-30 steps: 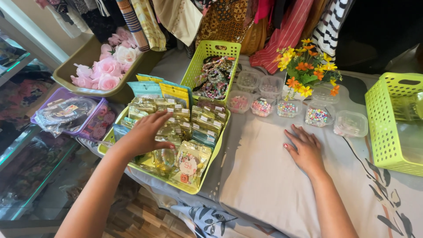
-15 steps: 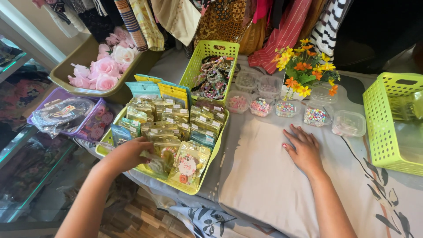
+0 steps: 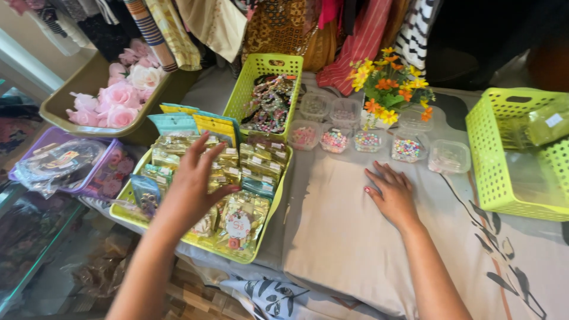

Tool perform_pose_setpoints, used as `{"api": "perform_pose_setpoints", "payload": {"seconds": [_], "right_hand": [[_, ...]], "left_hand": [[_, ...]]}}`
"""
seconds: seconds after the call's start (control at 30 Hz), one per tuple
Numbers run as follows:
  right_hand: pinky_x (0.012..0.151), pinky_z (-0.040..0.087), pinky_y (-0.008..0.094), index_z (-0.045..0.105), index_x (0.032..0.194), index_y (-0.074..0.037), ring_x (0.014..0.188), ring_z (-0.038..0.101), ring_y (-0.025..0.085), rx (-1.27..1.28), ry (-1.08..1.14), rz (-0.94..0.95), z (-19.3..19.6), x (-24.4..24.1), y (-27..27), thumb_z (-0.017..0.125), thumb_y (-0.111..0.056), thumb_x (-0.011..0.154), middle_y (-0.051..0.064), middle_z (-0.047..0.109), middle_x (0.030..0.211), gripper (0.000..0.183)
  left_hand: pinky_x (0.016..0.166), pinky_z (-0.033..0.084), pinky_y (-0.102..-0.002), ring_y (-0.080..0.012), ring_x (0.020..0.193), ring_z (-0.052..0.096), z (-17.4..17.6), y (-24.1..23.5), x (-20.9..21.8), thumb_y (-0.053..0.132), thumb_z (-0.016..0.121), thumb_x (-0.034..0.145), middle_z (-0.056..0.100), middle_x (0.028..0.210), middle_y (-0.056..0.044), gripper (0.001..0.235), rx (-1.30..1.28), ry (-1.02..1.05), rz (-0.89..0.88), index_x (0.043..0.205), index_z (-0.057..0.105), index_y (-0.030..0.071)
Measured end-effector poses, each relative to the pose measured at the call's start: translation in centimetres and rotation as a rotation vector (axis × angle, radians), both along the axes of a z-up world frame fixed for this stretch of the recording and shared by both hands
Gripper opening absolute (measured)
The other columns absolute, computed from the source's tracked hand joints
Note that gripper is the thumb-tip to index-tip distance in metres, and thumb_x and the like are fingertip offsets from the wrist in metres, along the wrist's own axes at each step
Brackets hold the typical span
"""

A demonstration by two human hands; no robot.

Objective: Packaging bracelets, beads, and other accessories into small decorative metallic bags.

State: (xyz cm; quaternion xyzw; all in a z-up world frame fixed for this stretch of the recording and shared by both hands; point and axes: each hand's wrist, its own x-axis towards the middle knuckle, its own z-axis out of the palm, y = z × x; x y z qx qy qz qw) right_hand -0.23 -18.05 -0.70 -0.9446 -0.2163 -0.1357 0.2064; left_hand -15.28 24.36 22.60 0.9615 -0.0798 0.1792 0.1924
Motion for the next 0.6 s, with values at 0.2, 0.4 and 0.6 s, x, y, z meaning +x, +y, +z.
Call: {"api": "perform_pose_setpoints", "payload": {"seconds": [0.2,0.4,0.6], "right_hand": [[0.117,0.025,0.054,0.061,0.139,-0.025,0.148,0.037,0.026,0.011,-0.003,0.023,-0.2,0.2,-0.3,0.072,-0.033,0.086,0.003,0.046,0.158,0.054],[0.114,0.031,0.056,0.068,0.129,-0.018,0.141,0.046,0.032,0.072,0.013,0.021,2.1,-0.6,-0.4,0.075,-0.023,0.081,0.008,0.056,0.146,0.048],[0.09,0.054,0.043,0.074,0.11,-0.012,0.104,0.068,0.033,0.229,-0.045,-0.127,2.1,0.0,-0.9,0.072,-0.017,0.087,0.008,0.074,0.11,0.024]], "left_hand": [[0.114,0.041,-0.048,-0.0415,0.144,0.041,-3.7,-15.1,2.9,0.017,0.084,0.081,0.031,0.161,-0.02,0.072,-0.458,-0.143,-0.23,0.144,0.049,0.011],[0.08,0.06,-0.037,-0.0261,0.108,0.069,-14.3,-24.8,11.3,0.015,0.072,0.092,0.06,0.132,-0.014,0.037,-0.751,0.104,-0.307,0.126,0.06,0.009],[0.066,0.057,-0.031,-0.0198,0.072,0.071,-23.6,-28.9,19.1,0.019,0.061,0.102,0.074,0.087,-0.01,0.019,-1.045,0.24,-0.297,0.112,0.065,0.004]]}}
